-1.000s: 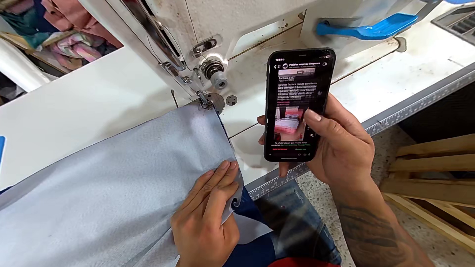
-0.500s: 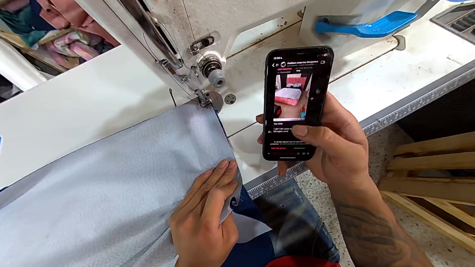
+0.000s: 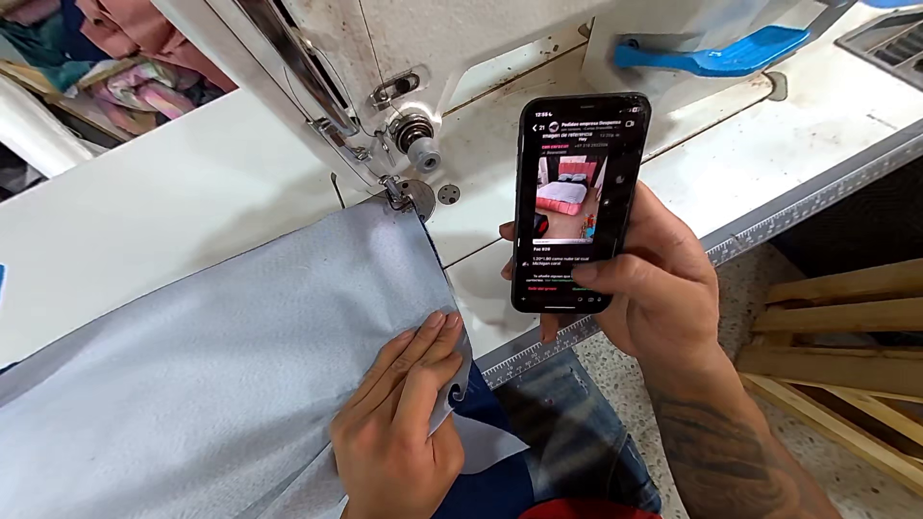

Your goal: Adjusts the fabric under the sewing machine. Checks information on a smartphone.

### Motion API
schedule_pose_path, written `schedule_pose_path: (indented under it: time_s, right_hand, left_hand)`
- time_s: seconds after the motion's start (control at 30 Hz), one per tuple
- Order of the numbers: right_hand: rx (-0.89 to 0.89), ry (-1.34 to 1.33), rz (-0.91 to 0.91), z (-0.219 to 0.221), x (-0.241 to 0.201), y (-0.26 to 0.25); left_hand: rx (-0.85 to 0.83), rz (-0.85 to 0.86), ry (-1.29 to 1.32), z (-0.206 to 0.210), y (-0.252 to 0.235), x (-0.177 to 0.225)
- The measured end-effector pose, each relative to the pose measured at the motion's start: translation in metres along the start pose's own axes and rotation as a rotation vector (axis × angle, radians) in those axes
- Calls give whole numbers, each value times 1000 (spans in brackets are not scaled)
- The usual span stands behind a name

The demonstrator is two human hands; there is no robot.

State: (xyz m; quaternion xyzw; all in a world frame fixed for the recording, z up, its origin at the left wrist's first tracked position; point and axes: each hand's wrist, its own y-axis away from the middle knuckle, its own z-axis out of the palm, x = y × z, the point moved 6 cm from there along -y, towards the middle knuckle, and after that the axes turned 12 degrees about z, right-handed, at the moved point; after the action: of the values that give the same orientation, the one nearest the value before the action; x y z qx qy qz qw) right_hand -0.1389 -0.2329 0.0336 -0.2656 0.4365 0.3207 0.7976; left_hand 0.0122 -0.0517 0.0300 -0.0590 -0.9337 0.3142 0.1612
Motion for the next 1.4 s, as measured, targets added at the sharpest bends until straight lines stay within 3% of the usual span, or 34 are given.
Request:
schedule_pose_path:
  time_s: [1.4]
  right_hand:
    - [27, -24, 20, 2, -1, 1]
  left_hand:
    - [3, 3, 11, 0, 0, 0]
